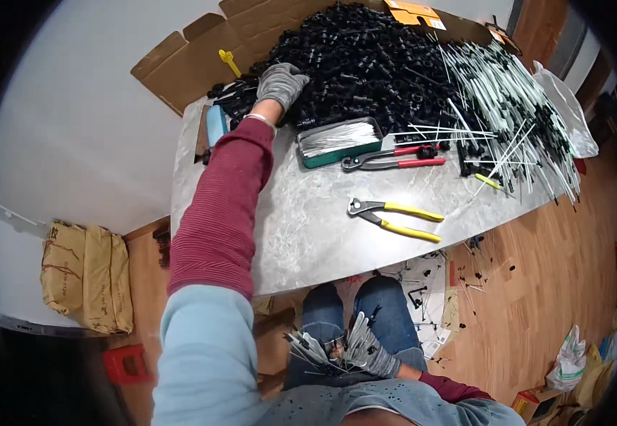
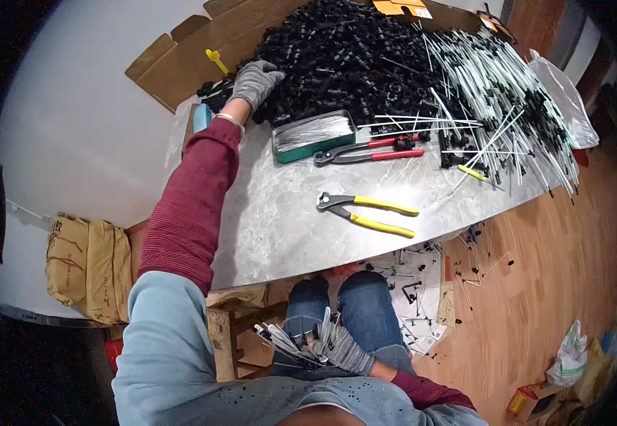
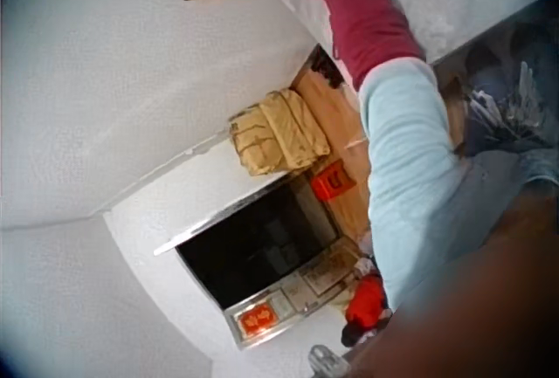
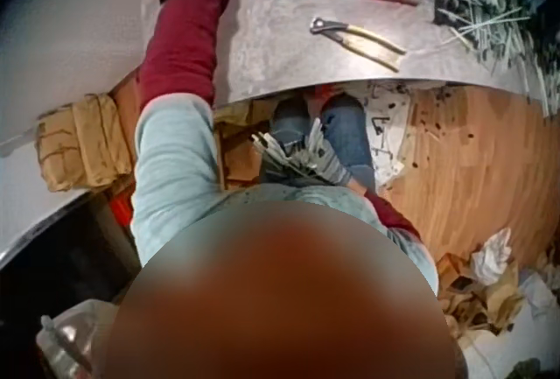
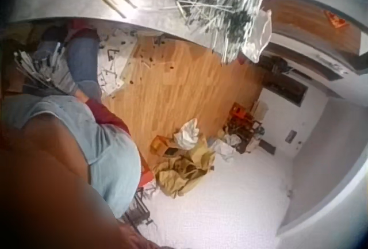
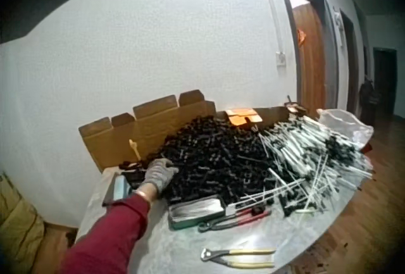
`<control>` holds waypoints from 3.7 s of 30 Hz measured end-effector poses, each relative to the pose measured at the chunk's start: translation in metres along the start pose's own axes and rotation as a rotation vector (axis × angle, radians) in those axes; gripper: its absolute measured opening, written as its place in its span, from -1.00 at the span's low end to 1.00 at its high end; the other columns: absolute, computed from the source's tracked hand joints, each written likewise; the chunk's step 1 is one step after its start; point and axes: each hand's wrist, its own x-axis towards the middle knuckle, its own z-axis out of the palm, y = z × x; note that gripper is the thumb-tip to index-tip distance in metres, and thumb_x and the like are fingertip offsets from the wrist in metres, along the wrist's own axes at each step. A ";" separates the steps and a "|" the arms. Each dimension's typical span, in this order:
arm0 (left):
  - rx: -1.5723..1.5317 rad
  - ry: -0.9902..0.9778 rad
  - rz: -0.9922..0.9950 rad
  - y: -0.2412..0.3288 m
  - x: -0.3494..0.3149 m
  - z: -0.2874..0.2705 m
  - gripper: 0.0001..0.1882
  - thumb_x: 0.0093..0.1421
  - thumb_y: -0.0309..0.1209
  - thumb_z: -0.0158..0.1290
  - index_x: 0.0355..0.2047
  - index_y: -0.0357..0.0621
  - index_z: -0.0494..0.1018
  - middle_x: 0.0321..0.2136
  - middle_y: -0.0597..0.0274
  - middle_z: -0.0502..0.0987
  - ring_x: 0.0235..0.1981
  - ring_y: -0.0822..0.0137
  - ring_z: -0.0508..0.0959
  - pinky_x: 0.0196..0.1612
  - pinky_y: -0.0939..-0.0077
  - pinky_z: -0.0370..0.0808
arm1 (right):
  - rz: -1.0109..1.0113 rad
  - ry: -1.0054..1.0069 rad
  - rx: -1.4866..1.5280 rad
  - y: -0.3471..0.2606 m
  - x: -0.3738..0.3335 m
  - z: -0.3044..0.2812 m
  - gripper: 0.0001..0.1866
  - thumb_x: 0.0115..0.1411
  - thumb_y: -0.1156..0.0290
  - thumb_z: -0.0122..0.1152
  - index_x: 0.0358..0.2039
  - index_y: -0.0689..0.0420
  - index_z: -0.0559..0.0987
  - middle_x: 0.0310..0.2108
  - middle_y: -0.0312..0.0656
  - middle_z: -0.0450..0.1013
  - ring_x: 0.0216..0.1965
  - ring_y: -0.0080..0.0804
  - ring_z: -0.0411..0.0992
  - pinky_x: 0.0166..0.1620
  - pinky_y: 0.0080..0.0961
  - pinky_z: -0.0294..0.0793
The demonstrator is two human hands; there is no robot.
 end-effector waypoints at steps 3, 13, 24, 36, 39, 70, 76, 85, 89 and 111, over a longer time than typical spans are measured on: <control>0.287 -0.074 -0.044 0.002 0.027 0.036 -0.66 -0.07 -0.22 0.04 -0.32 -0.18 0.41 -0.40 0.10 0.46 -0.31 0.22 0.43 -0.25 0.47 0.35 | 0.150 -0.009 0.262 0.015 0.014 0.001 -0.79 -0.02 0.28 0.07 -0.56 0.17 0.37 -0.67 -0.18 0.28 -0.65 -0.29 0.25 -0.57 -0.40 0.19; -0.992 -0.439 -0.103 0.022 -0.104 -0.074 -0.78 0.08 -0.26 -0.08 -0.42 -0.16 0.36 -0.52 0.32 0.43 -0.43 0.51 0.40 -0.35 0.63 0.34 | 0.304 -0.191 1.025 0.015 -0.002 -0.025 -0.67 0.06 0.23 -0.13 -0.36 0.29 0.31 -0.40 0.21 0.23 -0.44 0.06 0.27 -0.29 -0.18 0.26; -0.406 -1.151 0.225 0.050 -0.430 -0.051 -0.83 -0.07 -0.42 0.05 -0.46 -0.26 0.42 -0.50 0.28 0.42 -0.39 0.41 0.42 -0.29 0.53 0.35 | 0.496 -0.279 1.685 -0.043 -0.053 -0.036 -0.80 -0.04 0.35 0.14 -0.45 0.14 0.36 -0.54 -0.32 0.33 -0.50 -0.57 0.32 -0.41 -0.66 0.30; -1.065 -0.864 0.014 0.049 -0.479 -0.074 -0.70 -0.10 -0.38 0.05 -0.29 -0.17 0.42 -0.31 0.23 0.46 -0.23 0.30 0.41 -0.13 0.49 0.31 | 0.575 -0.111 1.660 -0.067 -0.057 -0.062 -0.72 -0.17 0.26 0.27 -0.57 0.18 0.44 -0.64 -0.36 0.33 -0.56 -0.67 0.25 -0.49 -0.68 0.26; -0.849 -0.741 0.210 0.048 -0.477 -0.076 -0.68 -0.09 -0.38 0.04 -0.26 -0.15 0.41 -0.30 0.22 0.46 -0.21 0.28 0.40 -0.11 0.49 0.29 | 0.616 -0.115 1.639 -0.067 -0.053 -0.067 -0.75 -0.17 0.28 0.27 -0.60 0.17 0.43 -0.67 -0.39 0.31 -0.58 -0.69 0.24 -0.50 -0.70 0.25; -1.271 -0.819 -0.333 0.027 -0.481 -0.059 -0.72 0.07 -0.29 -0.08 -0.32 -0.25 0.38 -0.40 0.27 0.43 -0.36 0.46 0.41 -0.25 0.61 0.35 | 0.540 -0.154 1.533 -0.063 -0.037 -0.041 -0.77 -0.04 0.34 0.10 -0.41 0.23 0.41 -0.52 -0.25 0.39 -0.48 -0.57 0.32 -0.41 -0.63 0.31; -1.327 -0.763 -0.329 0.029 -0.484 -0.058 -0.73 0.08 -0.27 -0.08 -0.32 -0.24 0.39 -0.42 0.29 0.43 -0.40 0.48 0.40 -0.28 0.64 0.34 | 0.588 -0.173 1.440 -0.067 -0.040 -0.031 -0.78 -0.02 0.37 0.07 -0.37 0.23 0.42 -0.48 -0.23 0.41 -0.46 -0.52 0.35 -0.39 -0.61 0.32; -1.244 -0.669 -0.339 0.029 -0.491 -0.057 -0.70 0.04 -0.31 -0.03 -0.27 -0.26 0.34 -0.35 0.22 0.43 -0.31 0.42 0.41 -0.20 0.59 0.34 | 0.527 -0.087 1.354 -0.068 -0.036 -0.037 -0.78 -0.07 0.34 0.12 -0.44 0.21 0.42 -0.53 -0.24 0.39 -0.50 -0.50 0.34 -0.44 -0.60 0.31; -1.188 -0.690 -0.242 0.025 -0.488 -0.052 -0.65 0.03 -0.20 -0.03 -0.28 -0.21 0.38 -0.37 0.27 0.44 -0.36 0.48 0.41 -0.26 0.62 0.35 | 0.567 -0.060 1.355 -0.068 -0.040 -0.032 -0.81 -0.07 0.37 0.11 -0.46 0.20 0.41 -0.55 -0.24 0.37 -0.52 -0.50 0.34 -0.44 -0.59 0.30; -0.861 -0.114 -0.345 0.066 -0.499 -0.051 -0.78 -0.05 -0.52 -0.03 -0.32 -0.26 0.38 -0.45 0.25 0.45 -0.42 0.44 0.43 -0.34 0.63 0.36 | 0.727 -0.028 1.130 -0.067 -0.031 -0.057 -0.71 -0.07 0.28 0.14 -0.38 0.20 0.43 -0.52 -0.16 0.39 -0.45 -0.50 0.35 -0.38 -0.51 0.31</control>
